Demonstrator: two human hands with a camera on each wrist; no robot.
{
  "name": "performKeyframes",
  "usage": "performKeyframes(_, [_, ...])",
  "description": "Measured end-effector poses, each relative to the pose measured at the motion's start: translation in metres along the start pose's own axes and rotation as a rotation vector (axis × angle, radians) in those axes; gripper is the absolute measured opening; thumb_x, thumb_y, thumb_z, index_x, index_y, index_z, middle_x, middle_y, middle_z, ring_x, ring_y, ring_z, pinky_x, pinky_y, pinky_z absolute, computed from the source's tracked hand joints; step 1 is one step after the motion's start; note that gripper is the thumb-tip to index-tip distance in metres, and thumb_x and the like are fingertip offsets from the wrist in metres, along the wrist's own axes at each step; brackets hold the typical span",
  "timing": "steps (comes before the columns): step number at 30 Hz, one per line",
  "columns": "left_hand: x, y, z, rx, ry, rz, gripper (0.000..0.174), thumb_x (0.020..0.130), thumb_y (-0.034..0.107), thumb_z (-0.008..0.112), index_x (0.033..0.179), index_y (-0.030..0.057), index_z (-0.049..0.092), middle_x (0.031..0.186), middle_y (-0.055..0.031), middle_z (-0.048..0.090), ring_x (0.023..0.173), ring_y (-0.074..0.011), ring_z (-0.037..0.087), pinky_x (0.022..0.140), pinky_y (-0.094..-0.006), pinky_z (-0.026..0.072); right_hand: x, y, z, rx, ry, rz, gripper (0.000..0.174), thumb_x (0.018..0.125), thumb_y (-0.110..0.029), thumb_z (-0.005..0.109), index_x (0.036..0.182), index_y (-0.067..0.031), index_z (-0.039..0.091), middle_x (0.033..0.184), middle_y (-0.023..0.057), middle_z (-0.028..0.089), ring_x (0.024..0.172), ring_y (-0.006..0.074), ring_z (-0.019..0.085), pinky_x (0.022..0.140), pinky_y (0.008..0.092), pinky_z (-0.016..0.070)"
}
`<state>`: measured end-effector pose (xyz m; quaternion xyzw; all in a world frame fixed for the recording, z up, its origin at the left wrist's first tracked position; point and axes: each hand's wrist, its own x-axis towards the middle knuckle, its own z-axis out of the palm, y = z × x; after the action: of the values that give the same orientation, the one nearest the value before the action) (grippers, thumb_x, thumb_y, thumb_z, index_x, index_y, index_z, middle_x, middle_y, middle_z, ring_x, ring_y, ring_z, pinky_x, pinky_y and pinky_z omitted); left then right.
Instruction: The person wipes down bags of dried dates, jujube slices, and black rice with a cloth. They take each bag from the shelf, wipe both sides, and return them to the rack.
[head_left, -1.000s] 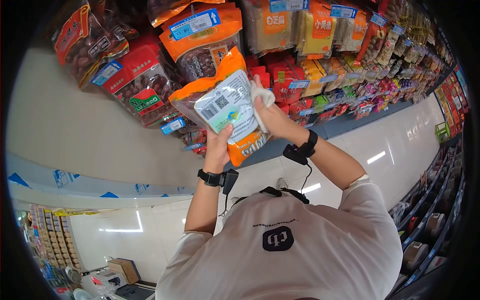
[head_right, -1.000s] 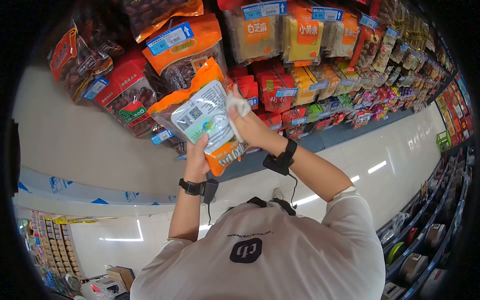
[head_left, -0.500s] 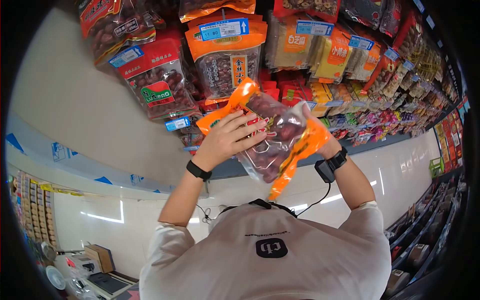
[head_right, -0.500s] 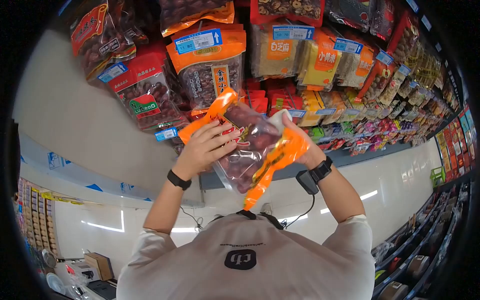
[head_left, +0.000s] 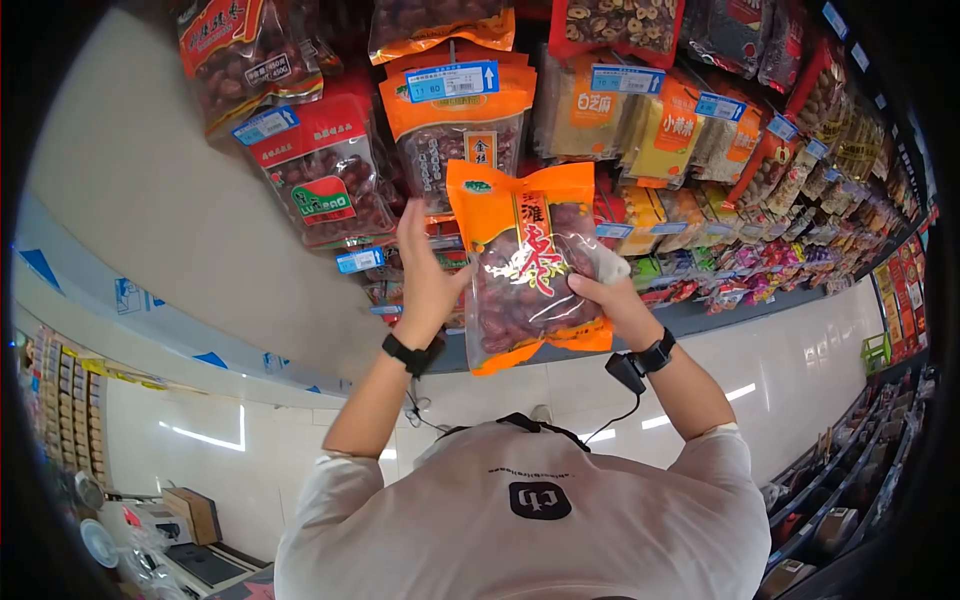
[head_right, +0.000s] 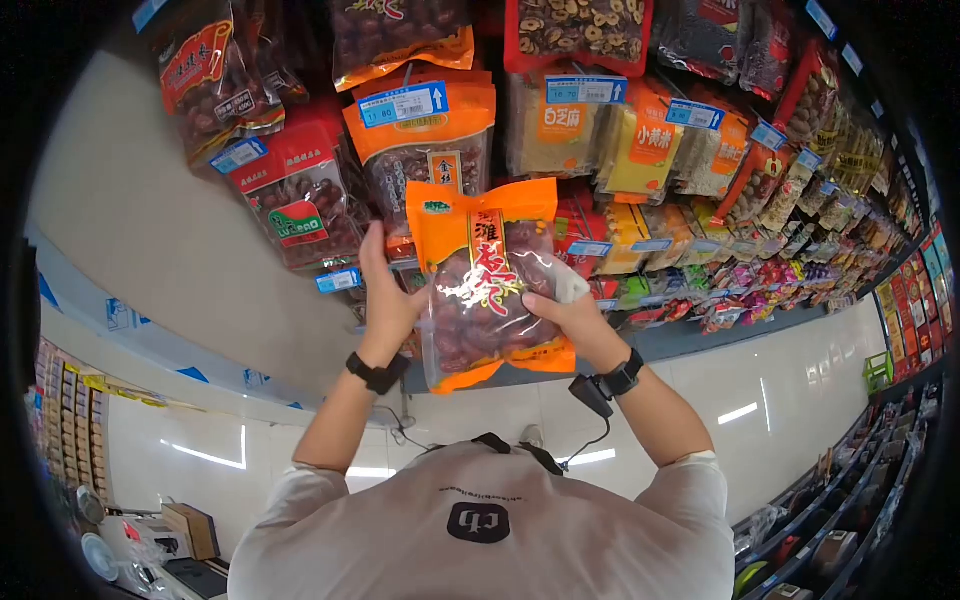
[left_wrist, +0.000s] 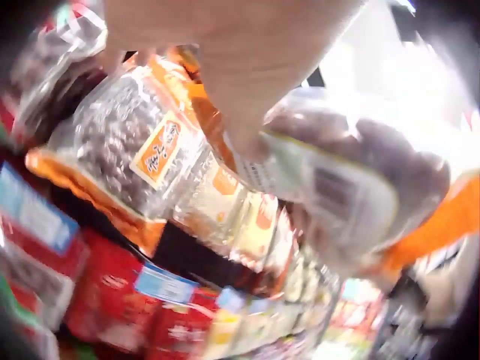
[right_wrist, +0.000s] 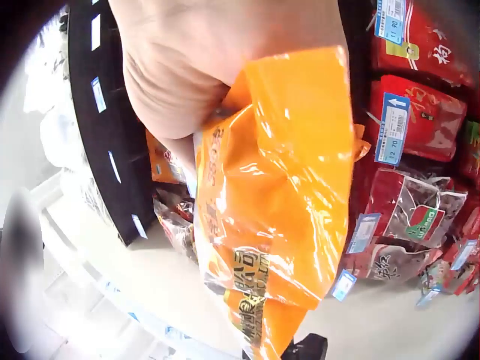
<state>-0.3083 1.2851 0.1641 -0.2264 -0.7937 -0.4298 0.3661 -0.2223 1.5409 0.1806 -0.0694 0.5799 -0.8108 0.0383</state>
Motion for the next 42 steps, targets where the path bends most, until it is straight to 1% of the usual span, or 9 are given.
performKeyframes(2, [-0.021,-0.032,0.006,-0.881,-0.212,-0.772,0.068,0.095,0.014,0.07,0.152,0.0094,0.032,0.137,-0.0138,0.055,0.121,-0.0258,0.057,0.102,-0.0405,0.0466,-0.003,0.01,-0.005,-0.336,0.082,-0.273,0.065,0.088,-0.011,0.076,0.145,0.0001,0.047,0.139,0.0106,0.055,0.128,0.0213,0.052,0.111,0.035,0.0397])
performKeyframes(5, [-0.007,-0.024,-0.015,-1.724,-0.508,-1.214,0.061,0.102,0.024,0.062,0.153,0.0099,0.031,0.131,-0.0066,0.057,0.105,-0.0136,0.059,0.091,-0.0313,0.0501,-0.001,0.016,-0.013,-0.777,0.029,-0.363,0.069,0.086,-0.016,0.08,0.144,0.0004,0.047,0.14,0.0128,0.053,0.132,0.0222,0.048,0.114,0.0357,0.0355])
performKeyframes(8, [-0.014,-0.007,-0.007,-1.139,-0.496,-0.786,0.052,0.105,0.025,0.057,0.149,0.0081,0.036,0.129,-0.001,0.056,0.1,-0.0079,0.054,0.086,-0.0234,0.0459,0.001,0.03,-0.009,-0.796,-0.015,-0.376,0.074,0.083,-0.019,0.083,0.145,-0.0002,0.046,0.139,0.0114,0.054,0.132,0.0221,0.049,0.113,0.0356,0.0358])
performKeyframes(18, [-0.028,0.0,0.002,-0.872,-0.375,-0.458,0.049,0.103,0.013,0.057,0.147,0.0052,0.036,0.13,-0.0046,0.058,0.112,-0.011,0.057,0.09,-0.0261,0.0488,0.025,0.016,0.0,0.077,0.186,-0.163,0.025,0.098,-0.013,0.067,0.12,-0.0068,0.057,0.104,-0.0001,0.066,0.088,0.0082,0.062,0.075,0.025,0.0508])
performKeyframes(29, [-0.056,-0.011,0.007,-0.953,-0.204,-0.558,0.036,0.109,0.022,0.045,0.134,-0.0026,0.05,0.137,-0.0183,0.06,0.123,-0.0228,0.058,0.107,-0.0345,0.0444,0.029,0.049,0.0,-0.232,0.285,-0.486,0.017,0.092,-0.011,0.074,0.106,-0.0039,0.067,0.101,0.0004,0.067,0.087,0.0074,0.06,0.076,0.0245,0.0513])
performKeyframes(34, [-0.053,0.002,-0.003,-0.949,-0.1,-0.701,0.026,0.102,0.016,0.062,0.118,-0.0036,0.065,0.111,-0.0043,0.069,0.097,-0.0122,0.064,0.086,-0.029,0.0525,0.02,0.023,-0.002,-0.328,0.269,-0.296,0.019,0.091,-0.013,0.076,0.104,-0.0006,0.069,0.092,-0.0007,0.067,0.08,0.0072,0.059,0.074,0.0243,0.0497])
performKeyframes(36, [-0.05,0.004,-0.009,-0.875,-0.116,-0.712,0.027,0.1,0.014,0.065,0.118,-0.0047,0.068,0.106,-0.004,0.071,0.093,-0.0106,0.065,0.081,-0.027,0.0534,0.029,0.03,-0.02,-0.463,0.098,-0.667,0.02,0.092,-0.014,0.076,0.105,-0.0007,0.07,0.092,0.0,0.07,0.083,0.007,0.06,0.076,0.025,0.0506])
performKeyframes(38, [-0.037,0.012,-0.013,-0.635,-0.259,-0.714,0.027,0.1,0.017,0.066,0.118,-0.004,0.069,0.101,-0.0028,0.071,0.089,-0.0095,0.065,0.079,-0.026,0.0531,0.03,0.026,-0.018,-0.289,0.219,-0.282,0.018,0.092,-0.014,0.075,0.103,-0.0009,0.07,0.09,0.0009,0.07,0.082,0.0075,0.062,0.075,0.0249,0.0506])
performKeyframes(42, [-0.011,0.025,-0.01,-0.718,-0.145,-0.69,0.027,0.1,0.018,0.065,0.116,-0.0028,0.07,0.097,-0.002,0.071,0.085,-0.0085,0.064,0.077,-0.0253,0.0528,0.042,-0.001,-0.024,-0.301,0.161,-0.338,0.021,0.092,-0.016,0.076,0.105,-0.0007,0.07,0.09,0.0009,0.07,0.082,0.0072,0.062,0.076,0.0244,0.0506])
